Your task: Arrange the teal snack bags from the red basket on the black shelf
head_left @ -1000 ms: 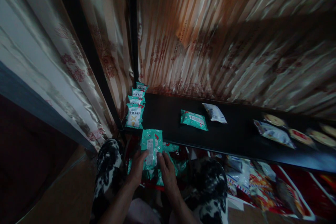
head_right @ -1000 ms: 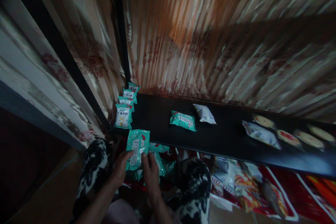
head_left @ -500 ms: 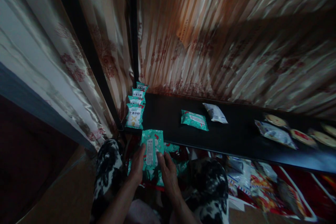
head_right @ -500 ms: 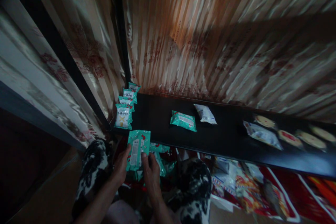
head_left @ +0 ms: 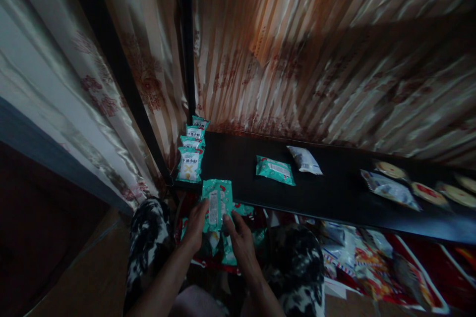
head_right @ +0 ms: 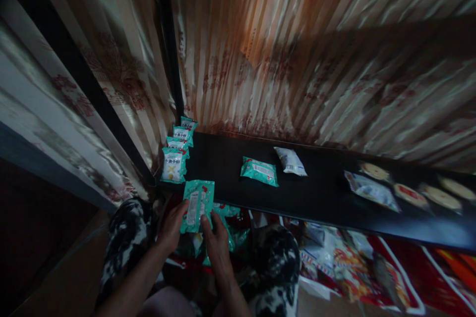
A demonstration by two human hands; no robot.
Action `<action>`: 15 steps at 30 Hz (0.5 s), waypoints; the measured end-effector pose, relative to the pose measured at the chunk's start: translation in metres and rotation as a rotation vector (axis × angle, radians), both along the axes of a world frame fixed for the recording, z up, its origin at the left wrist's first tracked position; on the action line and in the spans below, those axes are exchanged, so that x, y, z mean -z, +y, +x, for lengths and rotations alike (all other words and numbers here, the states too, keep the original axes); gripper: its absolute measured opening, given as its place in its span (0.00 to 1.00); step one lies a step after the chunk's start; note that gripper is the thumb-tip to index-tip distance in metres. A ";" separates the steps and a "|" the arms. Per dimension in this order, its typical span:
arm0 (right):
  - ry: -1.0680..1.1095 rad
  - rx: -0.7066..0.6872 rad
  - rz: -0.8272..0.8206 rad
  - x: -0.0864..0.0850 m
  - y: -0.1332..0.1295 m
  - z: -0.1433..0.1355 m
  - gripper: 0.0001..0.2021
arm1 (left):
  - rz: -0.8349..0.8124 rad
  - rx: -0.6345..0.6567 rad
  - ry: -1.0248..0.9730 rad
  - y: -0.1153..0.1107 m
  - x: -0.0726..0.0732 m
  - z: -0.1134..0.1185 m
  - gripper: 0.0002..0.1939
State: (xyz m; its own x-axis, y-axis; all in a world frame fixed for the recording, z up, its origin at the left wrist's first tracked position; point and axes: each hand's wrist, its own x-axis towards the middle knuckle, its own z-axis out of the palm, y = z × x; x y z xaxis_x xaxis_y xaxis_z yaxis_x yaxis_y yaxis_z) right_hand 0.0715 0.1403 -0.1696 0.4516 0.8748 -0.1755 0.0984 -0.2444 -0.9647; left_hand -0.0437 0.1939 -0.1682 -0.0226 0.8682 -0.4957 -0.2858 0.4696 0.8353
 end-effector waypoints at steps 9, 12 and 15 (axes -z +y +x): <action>0.016 0.001 -0.020 0.008 0.004 0.005 0.30 | -0.038 0.081 -0.163 0.006 -0.007 0.005 0.25; 0.006 -0.026 -0.020 0.006 0.009 0.008 0.30 | 0.012 0.087 -0.159 0.009 -0.009 0.007 0.25; -0.066 -0.015 0.021 0.007 0.013 0.011 0.28 | 0.056 0.063 -0.038 0.010 -0.015 0.008 0.24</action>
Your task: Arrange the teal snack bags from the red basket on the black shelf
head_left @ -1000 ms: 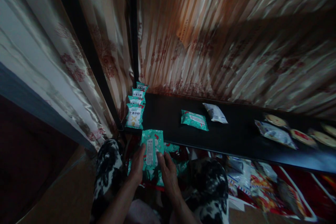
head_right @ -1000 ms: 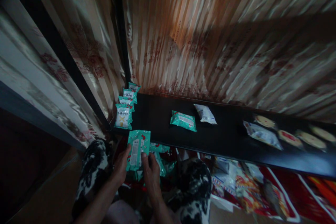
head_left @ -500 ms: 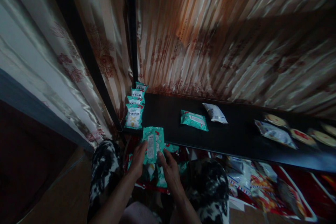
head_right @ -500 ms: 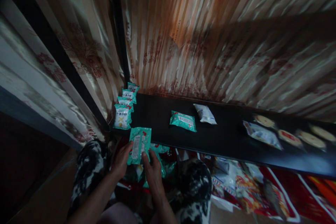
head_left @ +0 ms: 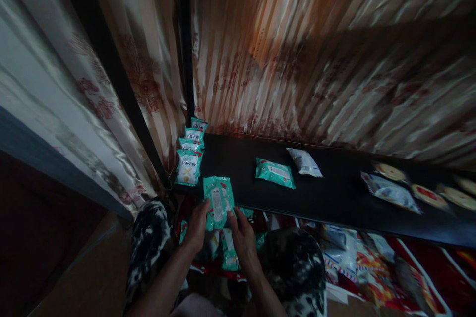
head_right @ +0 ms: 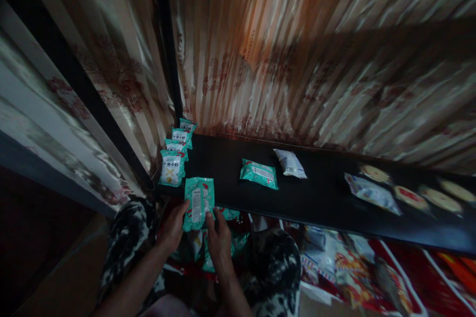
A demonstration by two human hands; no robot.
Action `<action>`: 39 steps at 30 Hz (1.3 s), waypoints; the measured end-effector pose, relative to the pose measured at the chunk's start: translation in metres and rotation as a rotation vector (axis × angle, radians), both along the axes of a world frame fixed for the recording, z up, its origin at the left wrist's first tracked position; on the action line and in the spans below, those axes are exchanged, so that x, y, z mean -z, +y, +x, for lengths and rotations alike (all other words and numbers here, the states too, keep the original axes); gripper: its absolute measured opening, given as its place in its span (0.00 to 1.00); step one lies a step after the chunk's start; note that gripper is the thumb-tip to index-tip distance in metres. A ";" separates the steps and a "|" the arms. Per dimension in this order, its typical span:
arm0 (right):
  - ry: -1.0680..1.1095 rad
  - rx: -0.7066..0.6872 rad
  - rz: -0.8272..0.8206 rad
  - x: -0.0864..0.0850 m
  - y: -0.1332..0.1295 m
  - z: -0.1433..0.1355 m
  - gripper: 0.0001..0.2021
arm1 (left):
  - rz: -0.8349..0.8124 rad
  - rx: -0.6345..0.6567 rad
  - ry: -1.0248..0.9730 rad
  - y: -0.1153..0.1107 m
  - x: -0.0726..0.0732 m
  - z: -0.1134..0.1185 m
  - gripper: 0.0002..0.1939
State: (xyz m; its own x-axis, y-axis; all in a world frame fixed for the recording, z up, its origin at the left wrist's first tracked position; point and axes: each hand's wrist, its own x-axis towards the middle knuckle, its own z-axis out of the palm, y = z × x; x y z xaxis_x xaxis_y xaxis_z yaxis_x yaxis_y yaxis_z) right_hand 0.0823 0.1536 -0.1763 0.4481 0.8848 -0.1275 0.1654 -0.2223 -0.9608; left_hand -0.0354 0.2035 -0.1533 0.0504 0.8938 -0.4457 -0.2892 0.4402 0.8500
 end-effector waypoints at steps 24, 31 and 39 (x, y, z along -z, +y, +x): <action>-0.079 -0.023 0.103 -0.005 0.004 0.001 0.20 | 0.109 0.082 0.160 -0.004 -0.009 0.002 0.17; 0.123 -0.073 0.067 -0.026 0.002 -0.003 0.23 | 0.244 0.153 0.283 -0.004 0.007 0.009 0.18; 0.159 -0.089 -0.007 -0.030 0.005 -0.002 0.23 | 0.418 0.167 0.499 -0.007 0.011 0.017 0.13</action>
State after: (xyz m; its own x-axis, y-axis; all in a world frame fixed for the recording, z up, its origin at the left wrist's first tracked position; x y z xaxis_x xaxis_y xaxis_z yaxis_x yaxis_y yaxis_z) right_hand 0.0798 0.1585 -0.1465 0.3416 0.9190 -0.1969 0.0313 -0.2205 -0.9749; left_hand -0.0182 0.1966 -0.1646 0.0806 0.9943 -0.0694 0.2264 0.0495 0.9728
